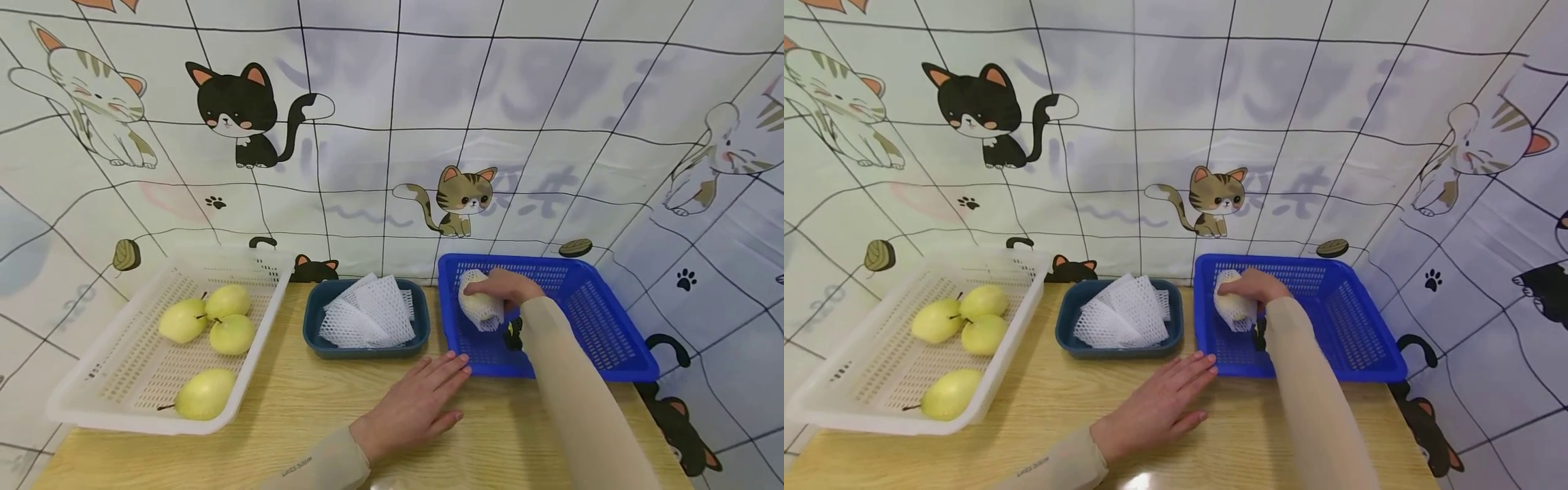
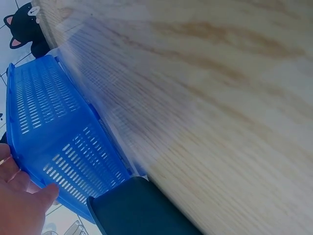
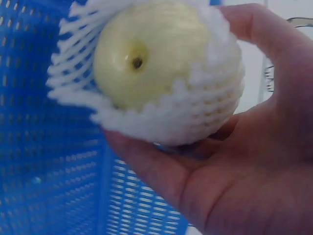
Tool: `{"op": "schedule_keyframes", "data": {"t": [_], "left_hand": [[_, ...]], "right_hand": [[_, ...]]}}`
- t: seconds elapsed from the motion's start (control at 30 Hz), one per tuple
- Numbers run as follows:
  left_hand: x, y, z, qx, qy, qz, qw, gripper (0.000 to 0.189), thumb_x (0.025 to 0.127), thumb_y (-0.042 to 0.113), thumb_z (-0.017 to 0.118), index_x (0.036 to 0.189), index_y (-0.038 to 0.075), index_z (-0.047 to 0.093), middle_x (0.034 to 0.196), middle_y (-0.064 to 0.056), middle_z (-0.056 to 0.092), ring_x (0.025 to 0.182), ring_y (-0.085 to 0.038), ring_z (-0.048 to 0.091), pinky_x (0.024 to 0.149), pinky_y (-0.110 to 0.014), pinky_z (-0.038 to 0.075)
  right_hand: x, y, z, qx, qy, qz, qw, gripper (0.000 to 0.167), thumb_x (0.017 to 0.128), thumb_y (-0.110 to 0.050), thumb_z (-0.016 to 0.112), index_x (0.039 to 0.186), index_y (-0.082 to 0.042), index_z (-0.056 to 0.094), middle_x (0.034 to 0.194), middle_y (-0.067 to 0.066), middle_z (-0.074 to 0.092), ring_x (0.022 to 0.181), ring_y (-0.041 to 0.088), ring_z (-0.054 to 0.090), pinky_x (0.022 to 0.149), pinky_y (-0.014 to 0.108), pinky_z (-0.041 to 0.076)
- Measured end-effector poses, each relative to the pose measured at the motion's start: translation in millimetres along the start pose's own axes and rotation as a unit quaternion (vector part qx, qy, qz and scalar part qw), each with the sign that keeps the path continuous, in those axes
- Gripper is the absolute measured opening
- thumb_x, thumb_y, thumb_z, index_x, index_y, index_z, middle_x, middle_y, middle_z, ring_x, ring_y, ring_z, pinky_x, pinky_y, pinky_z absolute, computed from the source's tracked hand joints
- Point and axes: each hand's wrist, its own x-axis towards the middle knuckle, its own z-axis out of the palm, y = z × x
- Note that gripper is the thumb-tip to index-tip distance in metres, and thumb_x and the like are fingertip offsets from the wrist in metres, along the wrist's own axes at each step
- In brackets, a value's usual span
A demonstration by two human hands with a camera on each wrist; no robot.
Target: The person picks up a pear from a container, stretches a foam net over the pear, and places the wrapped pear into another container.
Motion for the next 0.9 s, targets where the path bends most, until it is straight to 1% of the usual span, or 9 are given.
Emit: {"op": "schedule_keyframes", "data": {"t": [0.1,0.17,0.27,0.37,0.5,0.67,0.8,0.9], "left_hand": [[1.5,0.3,-0.8,-0.018,-0.006,-0.003,0.9998,0.063,0.107,0.044,0.052,0.160,0.012,0.038,0.169,-0.003,0.030,0.156,-0.019,0.022,0.120,-0.045,0.033],[2.4,0.6,-1.4,-0.030,-0.011,-0.006,0.9995,0.063,0.108,0.043,0.052,0.161,0.013,0.038,0.169,-0.002,0.029,0.156,-0.018,0.020,0.120,-0.045,0.033],[2.7,0.9,-1.4,-0.037,-0.009,-0.004,0.9993,0.062,0.108,0.042,0.053,0.160,0.012,0.038,0.168,-0.003,0.030,0.156,-0.019,0.022,0.119,-0.047,0.034],[1.8,0.9,-0.6,-0.039,-0.002,-0.003,0.9992,0.063,0.107,0.042,0.054,0.160,0.011,0.039,0.168,-0.004,0.031,0.155,-0.020,0.025,0.118,-0.047,0.035],[1.3,0.5,0.5,-0.040,0.003,-0.003,0.9992,0.063,0.107,0.042,0.055,0.160,0.011,0.038,0.168,-0.004,0.030,0.156,-0.019,0.023,0.119,-0.047,0.035],[1.5,0.0,0.4,-0.044,-0.007,-0.009,0.9990,0.064,0.107,0.041,0.055,0.160,0.012,0.038,0.169,-0.002,0.029,0.156,-0.018,0.020,0.118,-0.048,0.036],[0.6,-1.1,1.6,-0.047,-0.009,-0.012,0.9988,0.064,0.107,0.041,0.055,0.161,0.013,0.036,0.169,-0.002,0.028,0.157,-0.018,0.020,0.117,-0.050,0.037],[-0.4,-2.2,2.5,-0.046,-0.006,-0.013,0.9989,0.065,0.106,0.041,0.056,0.161,0.013,0.036,0.169,-0.002,0.028,0.157,-0.018,0.020,0.116,-0.052,0.038]], "right_hand": [[5.4,2.5,3.0,0.005,-0.008,0.010,0.9999,0.084,0.095,-0.045,0.066,0.142,0.020,0.039,0.129,0.034,0.057,0.107,0.040,0.066,0.085,0.049,0.060],[9.2,4.5,5.3,-0.001,-0.011,0.013,0.9999,0.080,0.095,-0.044,0.066,0.138,0.019,0.043,0.126,0.034,0.059,0.106,0.042,0.067,0.085,0.050,0.060],[15.9,7.3,9.5,-0.008,-0.014,0.016,0.9997,0.076,0.095,-0.044,0.066,0.135,0.018,0.047,0.121,0.032,0.062,0.104,0.043,0.068,0.084,0.051,0.060],[25.3,11.2,14.6,-0.002,-0.013,0.029,0.9995,0.082,0.094,-0.042,0.068,0.141,0.019,0.041,0.126,0.035,0.059,0.106,0.045,0.067,0.084,0.051,0.060],[32.8,15.5,20.2,0.008,-0.010,0.041,0.9991,0.088,0.093,-0.040,0.070,0.146,0.020,0.033,0.132,0.039,0.054,0.109,0.048,0.066,0.082,0.051,0.061],[34.5,16.4,23.7,0.025,-0.013,0.044,0.9986,0.090,0.094,-0.041,0.069,0.147,0.020,0.030,0.134,0.040,0.051,0.114,0.052,0.062,0.083,0.053,0.060],[35.6,16.3,24.0,0.015,-0.017,0.045,0.9987,0.092,0.094,-0.046,0.068,0.148,0.019,0.030,0.135,0.040,0.051,0.114,0.052,0.062,0.084,0.054,0.060],[35.2,16.1,22.5,-0.002,-0.016,0.045,0.9989,0.094,0.094,-0.050,0.067,0.147,0.019,0.032,0.134,0.040,0.052,0.113,0.051,0.063,0.083,0.054,0.060]]}}
